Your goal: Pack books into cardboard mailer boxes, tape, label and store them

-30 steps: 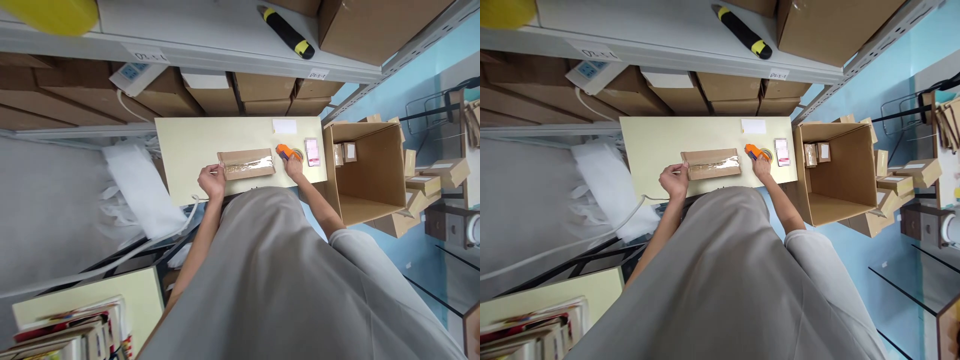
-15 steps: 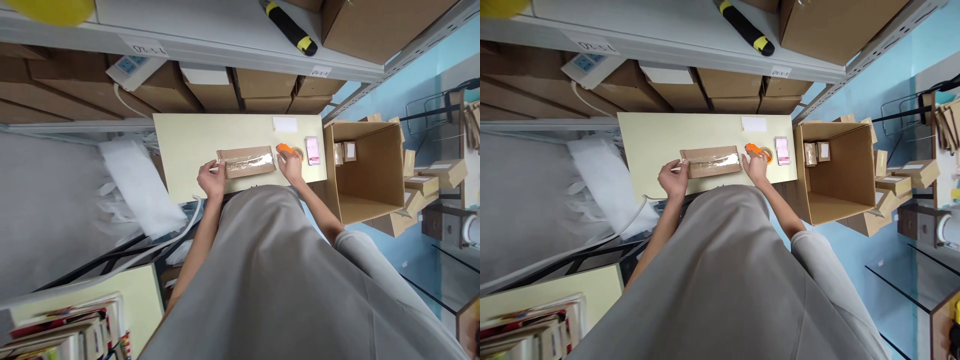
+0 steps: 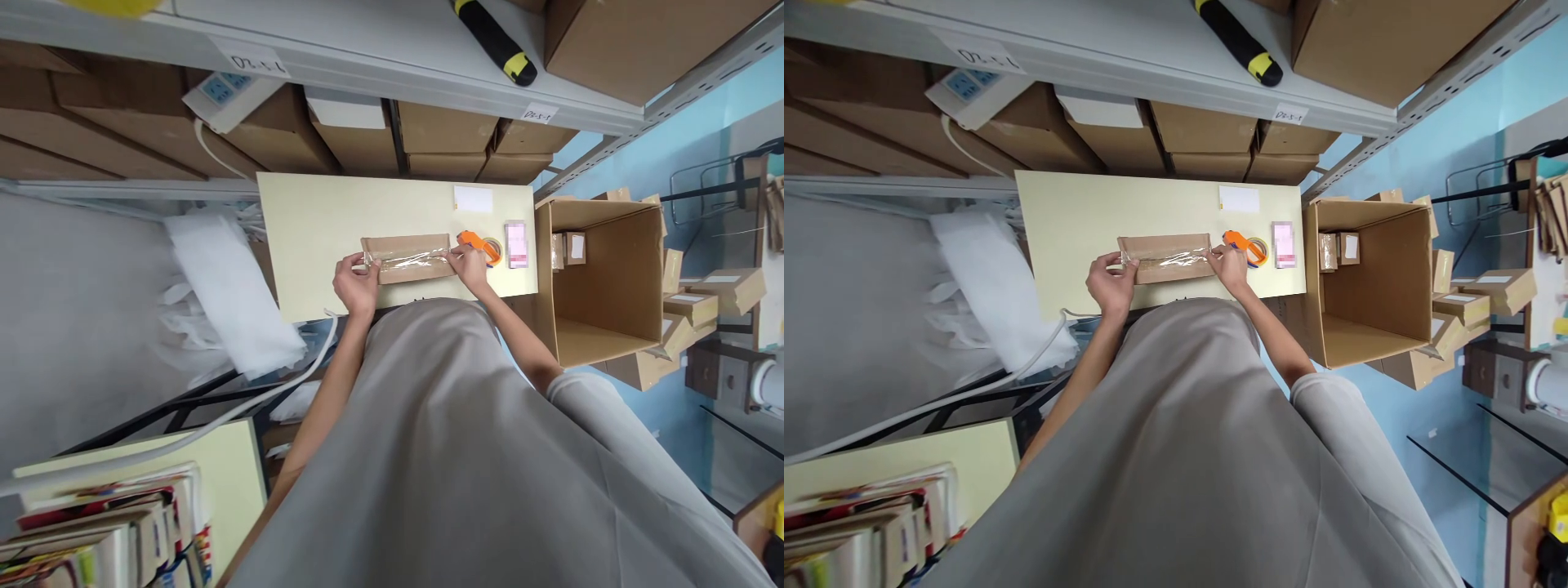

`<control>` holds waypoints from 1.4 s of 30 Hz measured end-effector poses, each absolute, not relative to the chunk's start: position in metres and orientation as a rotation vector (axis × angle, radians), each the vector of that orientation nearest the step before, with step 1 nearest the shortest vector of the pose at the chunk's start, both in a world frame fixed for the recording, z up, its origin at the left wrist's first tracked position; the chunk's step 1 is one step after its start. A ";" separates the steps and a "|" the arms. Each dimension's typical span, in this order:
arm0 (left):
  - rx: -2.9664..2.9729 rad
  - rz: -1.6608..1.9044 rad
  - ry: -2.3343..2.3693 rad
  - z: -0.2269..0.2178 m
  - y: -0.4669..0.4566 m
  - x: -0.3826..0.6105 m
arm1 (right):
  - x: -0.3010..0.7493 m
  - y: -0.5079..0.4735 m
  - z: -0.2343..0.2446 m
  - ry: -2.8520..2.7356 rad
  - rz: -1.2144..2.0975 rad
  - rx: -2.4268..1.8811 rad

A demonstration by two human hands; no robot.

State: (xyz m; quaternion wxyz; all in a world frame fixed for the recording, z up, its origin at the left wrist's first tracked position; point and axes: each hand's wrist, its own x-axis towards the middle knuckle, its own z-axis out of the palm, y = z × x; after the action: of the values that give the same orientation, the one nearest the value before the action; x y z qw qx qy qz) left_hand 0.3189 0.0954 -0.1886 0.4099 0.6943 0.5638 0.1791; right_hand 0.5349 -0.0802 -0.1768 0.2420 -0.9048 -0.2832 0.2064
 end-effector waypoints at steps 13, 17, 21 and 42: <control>1.683 0.505 1.375 -0.196 0.097 0.316 | 0.543 -0.089 -0.199 -0.559 0.671 -2.175; 1.674 0.516 1.367 -0.195 0.100 0.313 | 0.543 -0.090 -0.200 -0.540 0.677 -2.157; 1.639 0.498 1.403 -0.197 0.103 0.311 | 0.542 -0.090 -0.198 -0.505 0.668 -2.146; 1.350 0.482 1.435 -0.196 0.104 0.310 | 0.540 -0.087 -0.187 -0.486 0.681 -2.178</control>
State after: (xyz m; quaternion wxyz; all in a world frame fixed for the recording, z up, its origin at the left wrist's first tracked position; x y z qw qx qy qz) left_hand 0.3101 0.1044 -0.1961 0.5283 0.5651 0.6008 0.2016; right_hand 0.5399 -0.0867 -0.1866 0.3931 -0.8583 -0.1916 0.2683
